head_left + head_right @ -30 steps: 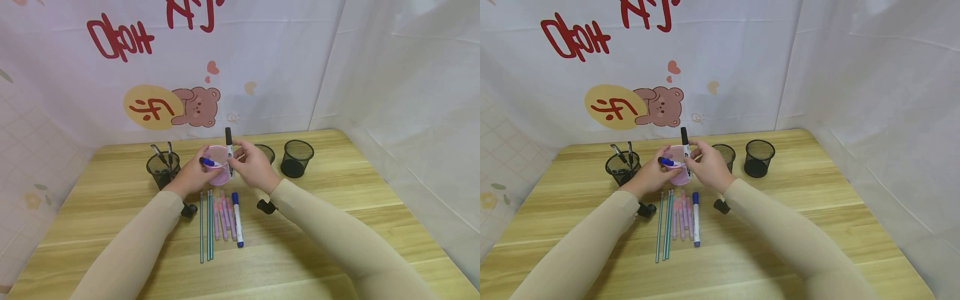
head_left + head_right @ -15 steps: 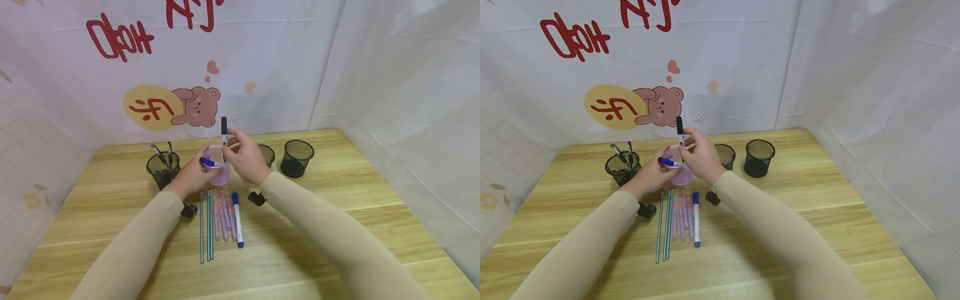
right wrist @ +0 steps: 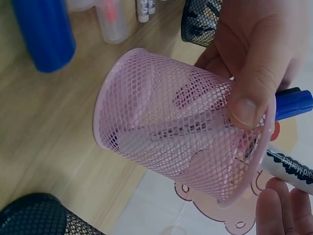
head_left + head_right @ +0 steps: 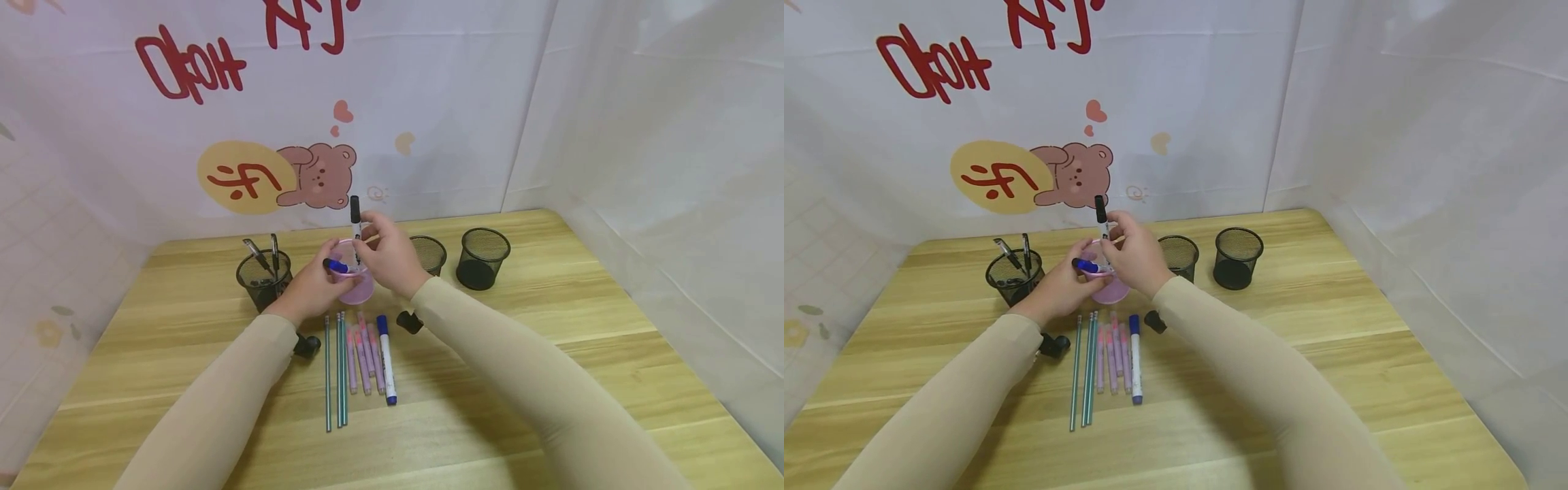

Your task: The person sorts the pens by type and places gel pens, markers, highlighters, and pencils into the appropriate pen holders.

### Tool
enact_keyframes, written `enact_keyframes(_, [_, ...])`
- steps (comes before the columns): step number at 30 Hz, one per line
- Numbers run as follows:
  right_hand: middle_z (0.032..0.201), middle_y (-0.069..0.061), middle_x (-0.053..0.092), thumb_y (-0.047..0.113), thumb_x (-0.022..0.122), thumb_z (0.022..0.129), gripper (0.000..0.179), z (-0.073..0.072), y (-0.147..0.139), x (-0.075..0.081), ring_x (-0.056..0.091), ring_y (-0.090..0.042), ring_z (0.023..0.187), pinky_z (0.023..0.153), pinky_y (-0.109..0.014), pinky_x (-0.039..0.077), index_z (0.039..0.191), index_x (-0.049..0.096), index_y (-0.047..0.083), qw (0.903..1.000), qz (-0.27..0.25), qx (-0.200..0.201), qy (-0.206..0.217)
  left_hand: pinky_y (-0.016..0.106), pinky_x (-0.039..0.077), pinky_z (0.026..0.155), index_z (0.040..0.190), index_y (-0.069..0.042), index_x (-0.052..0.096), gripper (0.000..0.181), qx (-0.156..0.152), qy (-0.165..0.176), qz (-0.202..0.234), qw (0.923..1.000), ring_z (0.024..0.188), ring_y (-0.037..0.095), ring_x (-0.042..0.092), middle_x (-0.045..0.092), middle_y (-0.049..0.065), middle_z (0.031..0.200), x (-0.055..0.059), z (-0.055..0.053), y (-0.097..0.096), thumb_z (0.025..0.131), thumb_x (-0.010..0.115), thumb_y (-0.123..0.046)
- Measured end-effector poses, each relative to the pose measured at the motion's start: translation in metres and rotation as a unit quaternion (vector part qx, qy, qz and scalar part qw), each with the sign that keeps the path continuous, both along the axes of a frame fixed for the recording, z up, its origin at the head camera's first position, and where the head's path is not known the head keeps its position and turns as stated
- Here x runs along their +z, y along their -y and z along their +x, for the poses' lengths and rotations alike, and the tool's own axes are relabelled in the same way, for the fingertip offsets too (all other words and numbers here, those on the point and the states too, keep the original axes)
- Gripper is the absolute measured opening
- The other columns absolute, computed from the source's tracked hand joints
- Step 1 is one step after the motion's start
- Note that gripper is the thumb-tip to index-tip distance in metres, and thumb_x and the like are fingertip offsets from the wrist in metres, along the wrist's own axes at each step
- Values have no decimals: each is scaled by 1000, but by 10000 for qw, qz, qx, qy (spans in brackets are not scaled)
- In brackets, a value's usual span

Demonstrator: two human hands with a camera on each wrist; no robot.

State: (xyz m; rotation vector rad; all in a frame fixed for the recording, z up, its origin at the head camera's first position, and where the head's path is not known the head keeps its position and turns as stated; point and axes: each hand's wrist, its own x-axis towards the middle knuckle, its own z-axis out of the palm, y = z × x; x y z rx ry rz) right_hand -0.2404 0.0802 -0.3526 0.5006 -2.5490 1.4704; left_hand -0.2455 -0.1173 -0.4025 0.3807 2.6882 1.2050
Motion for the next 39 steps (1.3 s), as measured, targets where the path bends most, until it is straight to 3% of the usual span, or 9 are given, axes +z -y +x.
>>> enact_keyframes(10, [112,-13,72,13,67,102,40,0,7,-7,77,-25,98,82,-35,64,141,57,8,9998,115,97,-113,60,50,111,170,-30,7,108,-51,-56,35,10000,131,39,63,48,22,160,-1,1,1,92,72,-65])
enact_keyframes(21, [100,-8,75,11,67,102,33,0,7,-10,70,-18,85,74,-28,58,134,62,8,9990,299,189,-281,54,56,104,170,-29,9,105,-67,-123,-24,9999,113,31,69,63,20,139,-1,3,1,93,71,-64])
enact_keyframes(24, [100,-9,75,11,67,102,30,1,7,-10,69,-18,84,72,-28,57,132,63,9,9989,331,178,-267,55,55,105,170,-29,9,106,-51,-143,-61,9999,114,32,68,62,20,141,-1,2,1,92,71,-66])
enact_keyframes(32, [111,-13,76,12,66,102,30,3,7,-11,72,-22,95,82,-34,61,131,63,7,9992,319,143,-198,60,47,114,170,-26,11,105,-171,-250,42,9995,134,39,61,51,21,157,-3,0,1,93,71,-63])
enact_keyframes(39, [117,-16,75,12,67,101,34,4,6,-12,74,-26,103,91,-36,62,134,63,5,9995,152,151,-222,61,47,114,170,-22,9,107,-63,-230,-56,9997,135,40,61,51,24,157,-3,0,1,93,72,-61])
